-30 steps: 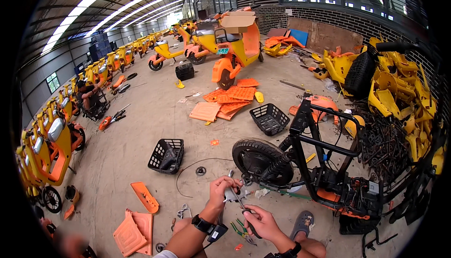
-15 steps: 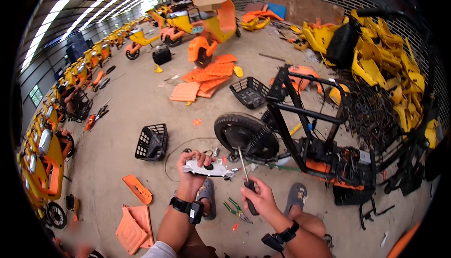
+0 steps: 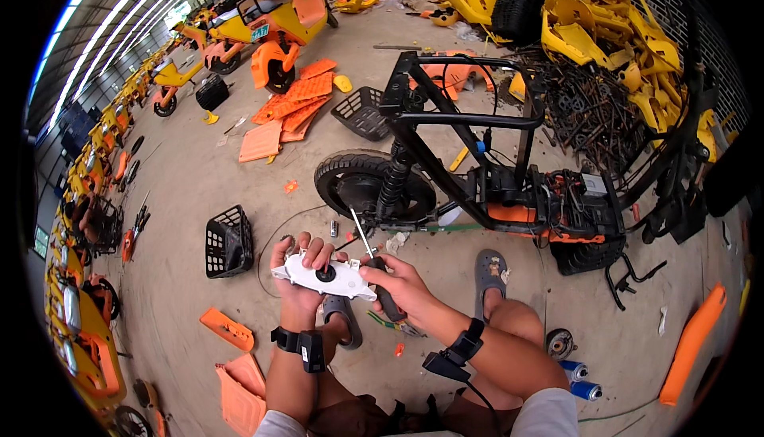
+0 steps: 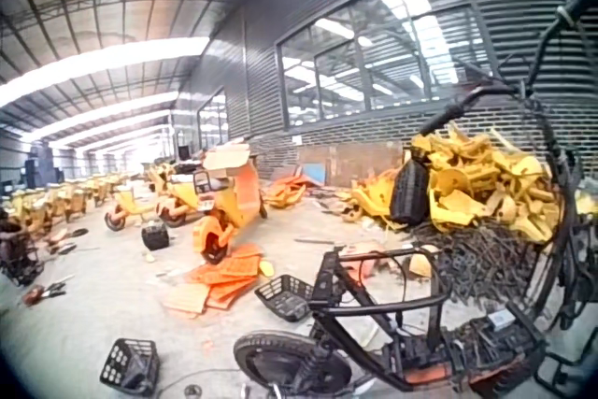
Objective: The person uses a screwdriver to tighten screws on a white plastic component and wipes it with a cloth while sitting near a scooter frame.
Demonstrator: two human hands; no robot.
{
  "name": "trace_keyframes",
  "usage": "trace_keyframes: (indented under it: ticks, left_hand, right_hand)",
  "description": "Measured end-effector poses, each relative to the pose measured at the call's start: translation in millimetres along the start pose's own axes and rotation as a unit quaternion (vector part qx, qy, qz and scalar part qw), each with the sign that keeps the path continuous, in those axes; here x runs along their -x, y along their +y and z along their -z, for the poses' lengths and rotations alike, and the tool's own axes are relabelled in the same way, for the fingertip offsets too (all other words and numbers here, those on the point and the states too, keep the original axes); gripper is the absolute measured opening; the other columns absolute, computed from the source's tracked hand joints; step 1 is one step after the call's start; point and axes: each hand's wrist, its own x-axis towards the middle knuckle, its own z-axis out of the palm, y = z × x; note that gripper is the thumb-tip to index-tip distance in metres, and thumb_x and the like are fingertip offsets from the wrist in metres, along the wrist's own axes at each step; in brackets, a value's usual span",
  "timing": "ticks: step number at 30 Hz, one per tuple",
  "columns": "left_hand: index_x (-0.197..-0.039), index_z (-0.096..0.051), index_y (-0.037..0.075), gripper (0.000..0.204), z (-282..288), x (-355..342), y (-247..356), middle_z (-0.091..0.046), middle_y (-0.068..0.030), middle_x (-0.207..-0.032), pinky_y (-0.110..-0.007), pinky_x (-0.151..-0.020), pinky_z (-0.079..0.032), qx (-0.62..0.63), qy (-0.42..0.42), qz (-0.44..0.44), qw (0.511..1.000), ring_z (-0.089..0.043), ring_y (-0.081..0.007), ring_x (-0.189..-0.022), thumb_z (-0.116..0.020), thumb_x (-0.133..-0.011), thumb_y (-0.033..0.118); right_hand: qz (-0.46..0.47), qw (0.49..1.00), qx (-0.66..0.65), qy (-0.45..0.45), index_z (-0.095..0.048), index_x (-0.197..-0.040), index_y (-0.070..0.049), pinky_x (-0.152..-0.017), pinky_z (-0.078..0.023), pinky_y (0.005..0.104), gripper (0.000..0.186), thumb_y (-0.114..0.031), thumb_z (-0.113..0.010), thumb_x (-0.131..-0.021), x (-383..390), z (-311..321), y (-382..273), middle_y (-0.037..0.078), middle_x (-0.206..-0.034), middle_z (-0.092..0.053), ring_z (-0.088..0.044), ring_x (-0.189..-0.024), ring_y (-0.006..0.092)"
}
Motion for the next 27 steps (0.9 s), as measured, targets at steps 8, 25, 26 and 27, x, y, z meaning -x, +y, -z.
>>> trace_keyframes:
  ticks: [8, 25, 26, 27]
  left_hand:
    - [-0.1, -0.061, 0.006, 0.042, 13, -8, -5, -0.064, -0.0162, -0.094, -0.045, -0.088, -0.048, -0.073, 0.138, -0.048, 0.987, -0.06, -0.0315, -0.093, -0.039, -0.097, 0.041]
    - [-0.129, -0.04, -0.002, 0.045, 3, -5, -25, -0.06, -0.0155, -0.116, -0.042, -0.089, -0.053, -0.32, 0.147, -0.07, 0.933, -0.064, -0.0261, -0.103, -0.053, -0.086, -0.003]
    - [-0.127, -0.041, -0.002, 0.044, 6, -5, -24, -0.059, -0.0159, -0.117, -0.043, -0.09, -0.053, -0.327, 0.15, -0.075, 0.93, -0.063, -0.0271, -0.104, -0.053, -0.085, -0.003]
    - [-0.126, -0.042, -0.002, 0.043, 7, -4, -22, -0.059, -0.0157, -0.117, -0.043, -0.09, -0.053, -0.335, 0.149, -0.078, 0.927, -0.063, -0.0266, -0.104, -0.053, -0.085, -0.004]
  right_hand:
    - [0.059, 0.997, 0.009, 0.047, -0.051, -0.124, -0.006, -0.051, -0.045, 0.0216, 0.043, -0.014, -0.072, -0.086, 7, -4, -8, 0.003, -0.086, -0.058, -0.055, -0.06, 0.0083]
    - [0.229, 0.965, 0.073, 0.105, -0.05, -0.12, -0.001, -0.05, -0.045, 0.0227, 0.044, -0.008, -0.074, -0.084, -11, 6, 8, 0.003, -0.089, -0.06, -0.056, -0.059, 0.0074]
    - [0.227, 0.965, 0.08, 0.106, -0.05, -0.12, -0.001, -0.05, -0.046, 0.0229, 0.043, -0.007, -0.073, -0.084, -12, 5, 8, 0.003, -0.089, -0.059, -0.057, -0.059, 0.0076]
    - [0.225, 0.965, 0.087, 0.108, -0.051, -0.119, 0.0, -0.05, -0.046, 0.023, 0.041, -0.005, -0.073, -0.084, -13, 4, 9, 0.002, -0.088, -0.058, -0.057, -0.06, 0.0078]
